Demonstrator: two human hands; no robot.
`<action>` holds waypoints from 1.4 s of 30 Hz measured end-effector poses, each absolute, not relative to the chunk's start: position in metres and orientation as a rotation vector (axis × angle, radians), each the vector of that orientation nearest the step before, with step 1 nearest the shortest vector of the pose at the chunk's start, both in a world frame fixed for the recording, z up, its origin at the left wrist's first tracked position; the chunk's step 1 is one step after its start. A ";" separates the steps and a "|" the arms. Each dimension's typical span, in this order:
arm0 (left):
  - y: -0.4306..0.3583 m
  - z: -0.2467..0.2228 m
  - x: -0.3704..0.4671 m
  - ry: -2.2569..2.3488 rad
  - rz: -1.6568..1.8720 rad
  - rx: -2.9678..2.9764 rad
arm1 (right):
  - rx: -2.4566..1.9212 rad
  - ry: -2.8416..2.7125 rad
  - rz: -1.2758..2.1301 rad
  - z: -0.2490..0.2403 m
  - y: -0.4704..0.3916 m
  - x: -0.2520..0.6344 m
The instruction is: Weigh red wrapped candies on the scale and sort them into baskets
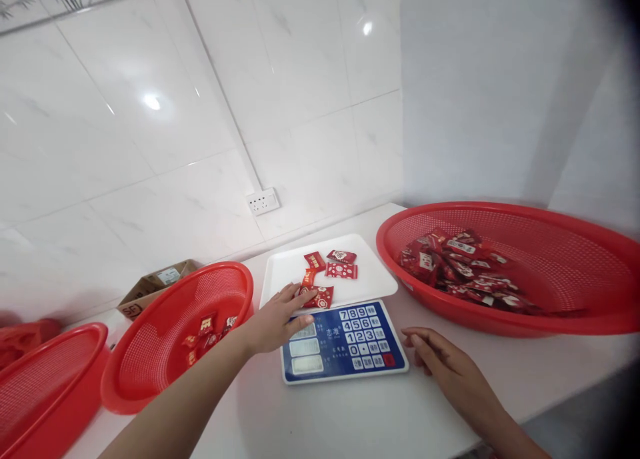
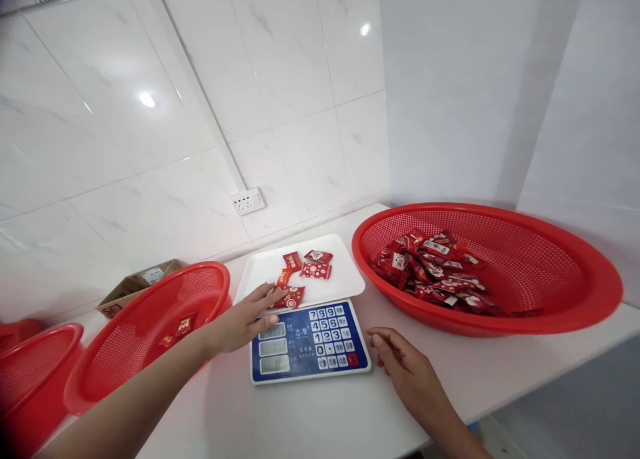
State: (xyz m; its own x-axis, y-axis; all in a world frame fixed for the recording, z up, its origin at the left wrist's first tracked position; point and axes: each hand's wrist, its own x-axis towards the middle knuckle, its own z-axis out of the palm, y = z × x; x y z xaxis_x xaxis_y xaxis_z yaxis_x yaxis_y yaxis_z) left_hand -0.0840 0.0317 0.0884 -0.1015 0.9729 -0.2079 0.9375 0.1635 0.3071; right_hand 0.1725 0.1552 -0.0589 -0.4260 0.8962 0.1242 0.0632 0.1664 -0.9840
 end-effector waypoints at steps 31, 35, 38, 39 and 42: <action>0.081 0.091 -0.100 2.226 0.152 1.926 | -0.886 -1.718 1.375 -0.062 0.155 0.174; 0.098 0.088 -0.104 2.332 0.217 1.946 | -0.898 -1.730 1.370 -0.059 0.154 0.174; 0.124 0.083 -0.095 2.345 0.228 1.950 | -0.901 -1.729 1.361 -0.056 0.153 0.173; 0.133 0.082 -0.091 2.330 0.222 1.957 | -0.898 -1.732 1.360 -0.055 0.152 0.172; 0.155 0.079 -0.078 2.244 0.197 2.002 | -0.891 -1.743 1.361 -0.054 0.152 0.171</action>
